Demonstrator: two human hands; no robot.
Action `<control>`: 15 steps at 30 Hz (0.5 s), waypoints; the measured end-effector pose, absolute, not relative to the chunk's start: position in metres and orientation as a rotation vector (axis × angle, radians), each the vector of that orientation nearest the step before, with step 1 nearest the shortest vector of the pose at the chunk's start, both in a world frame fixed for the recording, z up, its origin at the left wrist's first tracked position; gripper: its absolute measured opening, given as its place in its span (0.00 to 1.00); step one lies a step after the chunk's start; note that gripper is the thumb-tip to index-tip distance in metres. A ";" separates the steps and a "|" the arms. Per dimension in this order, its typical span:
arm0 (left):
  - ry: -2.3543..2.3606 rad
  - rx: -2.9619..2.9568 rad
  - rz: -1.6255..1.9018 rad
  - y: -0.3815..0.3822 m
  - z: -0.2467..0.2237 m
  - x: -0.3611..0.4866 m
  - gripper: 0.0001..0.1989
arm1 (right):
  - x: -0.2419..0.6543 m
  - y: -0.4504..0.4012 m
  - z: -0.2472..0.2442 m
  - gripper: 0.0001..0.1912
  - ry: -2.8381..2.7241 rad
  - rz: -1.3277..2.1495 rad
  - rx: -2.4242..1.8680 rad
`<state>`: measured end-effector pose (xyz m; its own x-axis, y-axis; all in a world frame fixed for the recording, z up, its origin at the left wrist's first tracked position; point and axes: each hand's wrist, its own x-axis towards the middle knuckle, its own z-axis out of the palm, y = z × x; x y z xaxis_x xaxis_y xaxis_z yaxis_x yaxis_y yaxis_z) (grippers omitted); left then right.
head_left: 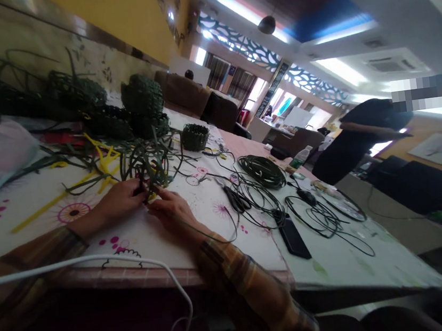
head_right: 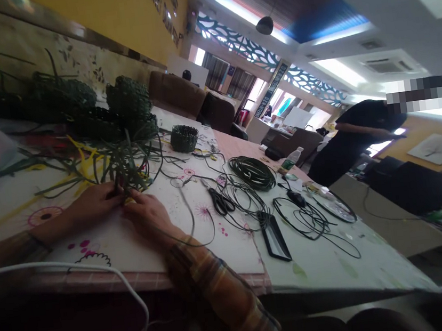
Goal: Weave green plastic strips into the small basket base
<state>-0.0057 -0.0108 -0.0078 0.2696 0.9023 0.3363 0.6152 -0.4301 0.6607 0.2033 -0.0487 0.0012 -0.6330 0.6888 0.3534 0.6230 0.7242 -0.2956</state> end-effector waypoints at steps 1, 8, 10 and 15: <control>1.345 2.167 0.958 -0.010 -0.008 -0.007 0.15 | 0.205 -0.049 0.004 0.11 -2.553 0.122 -1.015; 1.152 2.265 0.957 -0.005 -0.015 -0.011 0.17 | 0.210 -0.051 0.015 0.13 -2.673 0.039 -1.161; 1.083 2.244 0.994 -0.003 -0.021 -0.010 0.19 | 0.209 -0.049 0.014 0.14 -2.644 0.074 -1.177; 1.083 2.132 1.009 -0.005 -0.026 -0.006 0.21 | 0.208 -0.048 0.013 0.14 -2.631 0.138 -1.152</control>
<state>-0.0060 -0.0048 -0.0259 0.3971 0.8376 0.3752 0.4337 -0.5315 0.7276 0.2082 -0.0480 0.0126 -0.6497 0.7327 0.2025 0.7074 0.6803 -0.1917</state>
